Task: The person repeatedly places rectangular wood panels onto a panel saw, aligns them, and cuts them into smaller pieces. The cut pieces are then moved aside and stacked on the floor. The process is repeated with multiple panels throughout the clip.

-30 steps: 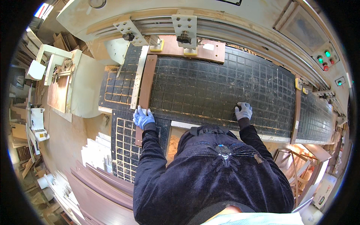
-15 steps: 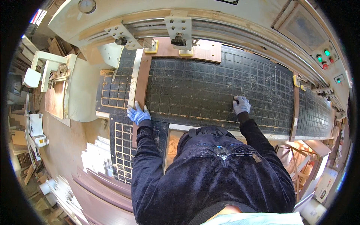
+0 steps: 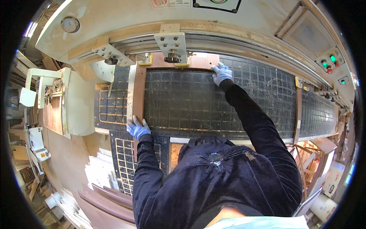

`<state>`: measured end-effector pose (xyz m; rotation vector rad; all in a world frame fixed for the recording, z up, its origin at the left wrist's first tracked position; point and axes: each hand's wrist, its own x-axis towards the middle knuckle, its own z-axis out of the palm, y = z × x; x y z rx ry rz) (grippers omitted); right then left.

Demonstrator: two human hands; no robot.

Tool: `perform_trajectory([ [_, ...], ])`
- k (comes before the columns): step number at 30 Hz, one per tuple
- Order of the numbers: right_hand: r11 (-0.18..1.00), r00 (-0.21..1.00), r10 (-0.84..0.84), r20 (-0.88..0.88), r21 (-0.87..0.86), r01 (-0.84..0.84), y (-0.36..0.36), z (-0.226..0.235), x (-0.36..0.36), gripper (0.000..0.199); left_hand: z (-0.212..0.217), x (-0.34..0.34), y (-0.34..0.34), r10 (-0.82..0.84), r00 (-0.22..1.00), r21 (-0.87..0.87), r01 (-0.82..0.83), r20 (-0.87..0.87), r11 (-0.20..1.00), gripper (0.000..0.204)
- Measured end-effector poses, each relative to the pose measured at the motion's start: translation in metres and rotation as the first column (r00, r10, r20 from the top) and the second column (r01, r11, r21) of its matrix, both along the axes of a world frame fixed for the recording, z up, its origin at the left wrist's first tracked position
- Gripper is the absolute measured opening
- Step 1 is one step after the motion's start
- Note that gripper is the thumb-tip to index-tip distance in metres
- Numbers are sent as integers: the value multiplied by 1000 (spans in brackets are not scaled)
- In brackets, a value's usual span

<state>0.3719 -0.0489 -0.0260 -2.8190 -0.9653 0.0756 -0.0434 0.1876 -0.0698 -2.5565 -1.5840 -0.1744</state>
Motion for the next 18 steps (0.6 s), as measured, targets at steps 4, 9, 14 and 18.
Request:
perform_trajectory([
  [4,997,1000,-11,-8,-71,10,22,-3,7,46,0,-1,0,-13,999,8,13,41,1000,60],
  [9,999,1000,-24,-7,-27,23,29,-1,6,46,-1,-3,2,-58,991,52,52,121,997,59],
  [14,994,999,-33,-17,-101,31,35,-1,8,47,-5,-6,3,-45,988,57,36,148,998,59],
  [18,980,996,-67,-51,-191,56,37,8,3,52,-3,-7,3,-33,985,53,24,170,998,59],
])
